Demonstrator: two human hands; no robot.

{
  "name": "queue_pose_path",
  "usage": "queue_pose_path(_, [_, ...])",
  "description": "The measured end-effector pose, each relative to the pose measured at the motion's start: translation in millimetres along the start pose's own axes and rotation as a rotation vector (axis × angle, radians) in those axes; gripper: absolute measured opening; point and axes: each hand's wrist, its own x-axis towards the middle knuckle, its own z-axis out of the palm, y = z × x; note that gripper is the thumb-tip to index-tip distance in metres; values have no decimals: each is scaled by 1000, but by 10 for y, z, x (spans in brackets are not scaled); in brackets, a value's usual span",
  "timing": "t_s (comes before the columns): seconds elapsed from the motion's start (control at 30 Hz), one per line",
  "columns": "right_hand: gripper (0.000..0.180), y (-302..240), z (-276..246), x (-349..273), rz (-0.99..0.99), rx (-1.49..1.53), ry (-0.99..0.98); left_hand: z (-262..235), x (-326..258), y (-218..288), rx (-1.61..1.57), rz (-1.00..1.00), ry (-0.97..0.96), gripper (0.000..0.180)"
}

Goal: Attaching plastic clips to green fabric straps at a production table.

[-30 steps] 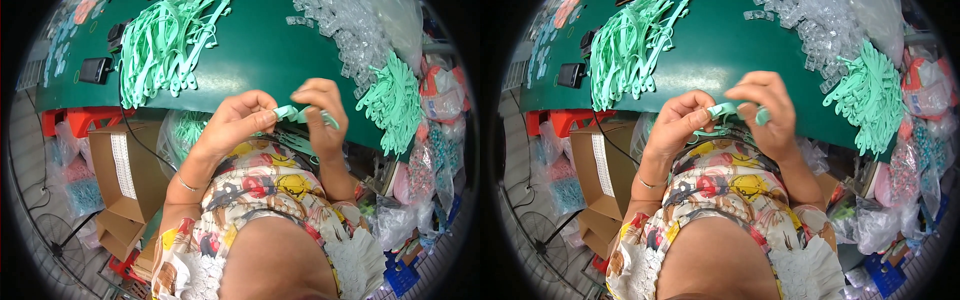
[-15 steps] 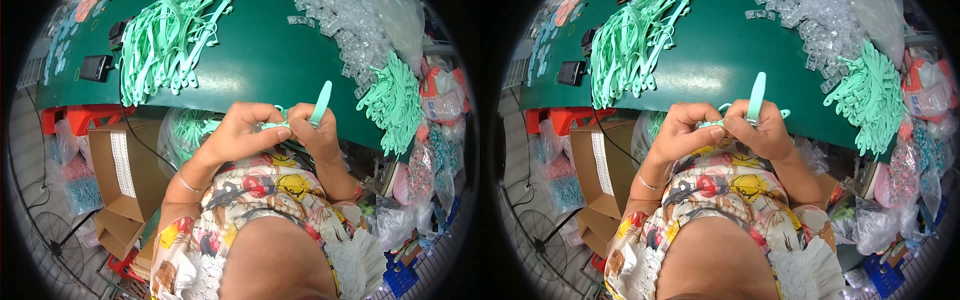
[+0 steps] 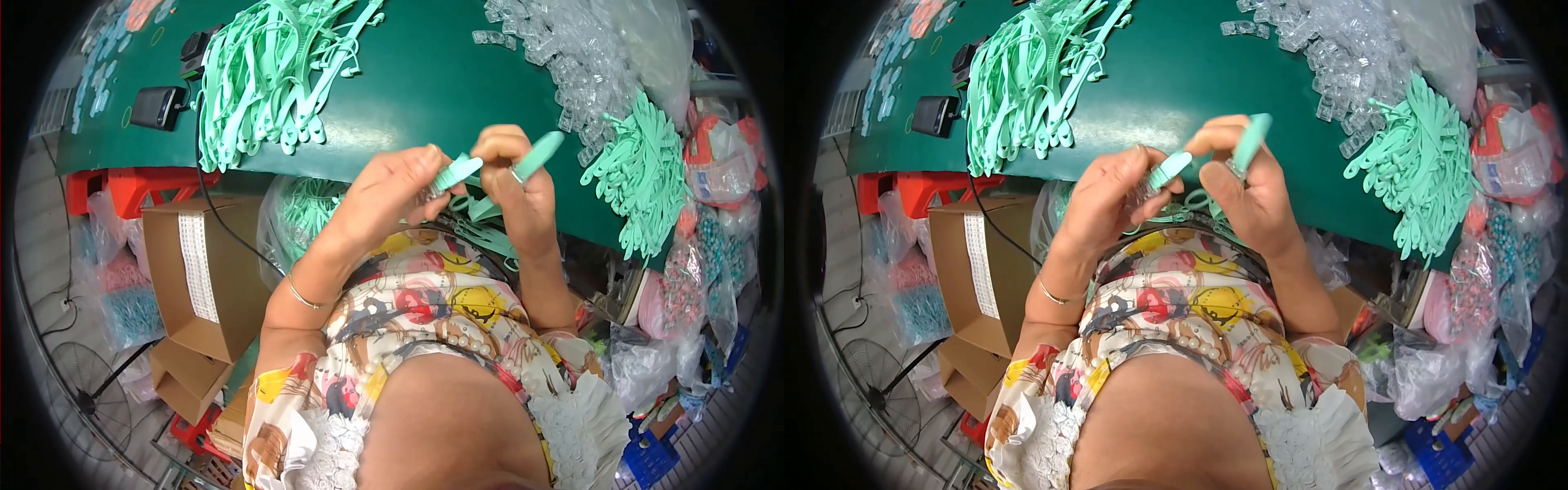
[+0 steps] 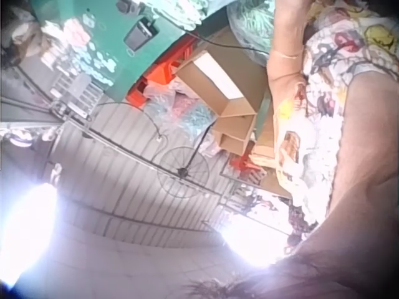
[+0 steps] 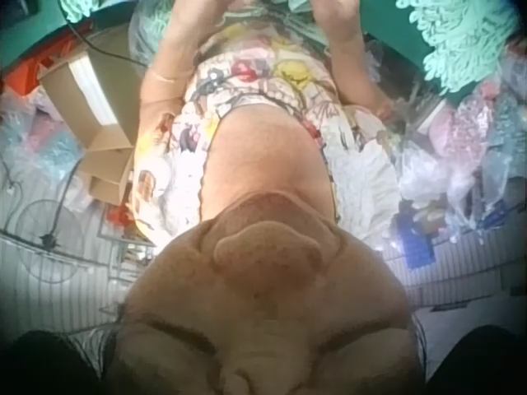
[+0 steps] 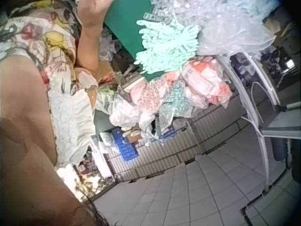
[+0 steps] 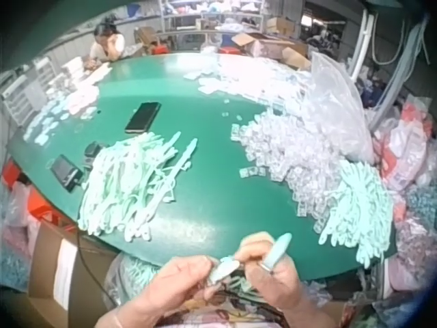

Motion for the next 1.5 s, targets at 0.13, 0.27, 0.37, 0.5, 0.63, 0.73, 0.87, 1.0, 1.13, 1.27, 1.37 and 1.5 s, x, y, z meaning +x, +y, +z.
queue_pose_path(0.13, [12,-16,-59,51,84,-88,-61,-87,-20,136,109,13,14,37])
queue_pose_path(0.27, [11,67,-114,8,230,125,-68,-138,0,72,205,221,229,23])
queue_pose_path(0.37, [8,-4,-8,13,265,63,-88,-220,57,-100,-477,340,171,19])
queue_pose_path(0.5, [10,26,79,22,265,-1,-149,-20,163,-92,-829,199,291,18])
queue_pose_path(0.63, [15,-53,60,72,287,-151,-245,-219,113,45,-510,259,-90,23])
queue_pose_path(0.73, [18,38,71,119,49,-329,-324,28,73,139,-49,364,78,15])
queue_pose_path(0.87, [13,25,181,42,52,-145,-128,99,102,120,267,413,161,11])
queue_pose_path(1.0, [14,-117,-35,3,64,-314,-108,30,71,44,92,347,112,13])
queue_pose_path(1.13, [20,-64,-82,58,144,117,-102,14,98,-17,62,283,19,35])
queue_pose_path(1.27, [17,-36,-69,82,355,353,-161,68,95,-38,12,271,16,35])
queue_pose_path(1.37, [17,-59,-56,83,406,404,-209,49,97,-89,-27,288,-29,35])
queue_pose_path(1.5, [16,-24,-45,78,387,397,-198,24,99,-144,-69,240,-87,35])
